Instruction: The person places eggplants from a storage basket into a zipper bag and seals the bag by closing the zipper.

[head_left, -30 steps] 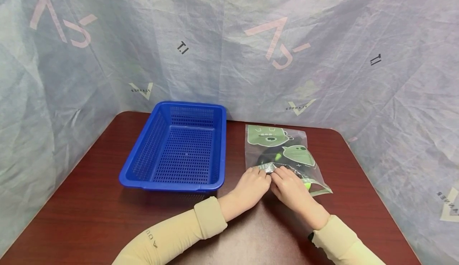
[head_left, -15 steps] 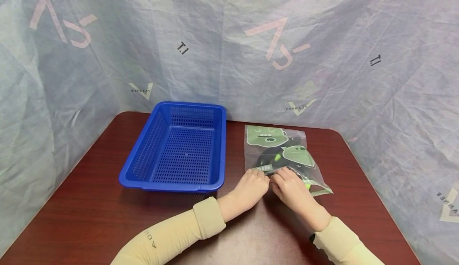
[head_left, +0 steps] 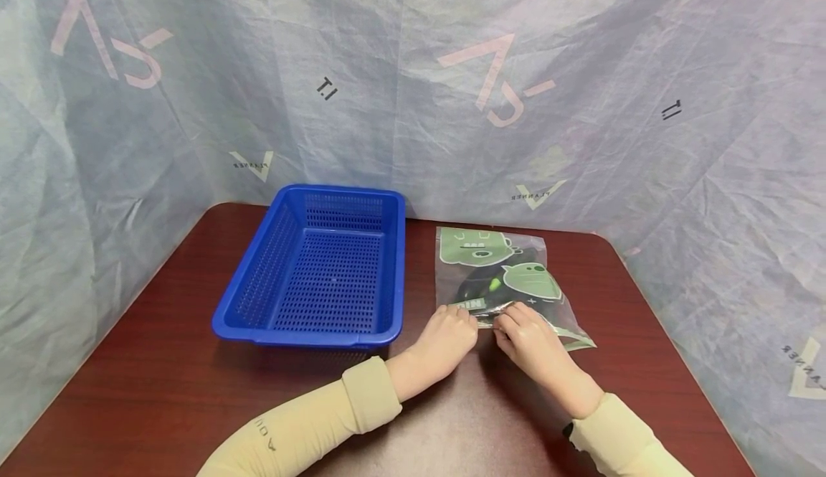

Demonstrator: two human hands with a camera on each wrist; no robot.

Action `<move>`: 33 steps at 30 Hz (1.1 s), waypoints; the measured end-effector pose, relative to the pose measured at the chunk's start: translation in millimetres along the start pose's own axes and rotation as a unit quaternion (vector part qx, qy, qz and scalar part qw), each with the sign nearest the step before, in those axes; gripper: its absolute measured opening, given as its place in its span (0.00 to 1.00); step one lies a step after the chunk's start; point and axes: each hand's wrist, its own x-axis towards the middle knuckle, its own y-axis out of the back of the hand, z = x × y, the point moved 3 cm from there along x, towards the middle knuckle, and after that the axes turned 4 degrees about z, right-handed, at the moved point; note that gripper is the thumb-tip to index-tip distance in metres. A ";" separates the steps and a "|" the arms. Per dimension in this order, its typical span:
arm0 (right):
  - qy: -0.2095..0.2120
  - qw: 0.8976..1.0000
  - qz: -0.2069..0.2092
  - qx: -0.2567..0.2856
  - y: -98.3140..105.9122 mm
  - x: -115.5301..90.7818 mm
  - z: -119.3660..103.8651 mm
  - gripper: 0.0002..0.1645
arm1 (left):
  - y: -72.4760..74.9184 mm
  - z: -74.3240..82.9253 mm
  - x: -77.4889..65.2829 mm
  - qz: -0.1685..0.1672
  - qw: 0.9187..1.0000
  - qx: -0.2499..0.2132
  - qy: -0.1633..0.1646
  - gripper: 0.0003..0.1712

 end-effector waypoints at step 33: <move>-0.001 1.000 -0.001 -0.013 16.8 -23.6 23.7 0.05 | -3.5 -8.0 -7.4 -0.001 1.000 0.010 0.017 0.08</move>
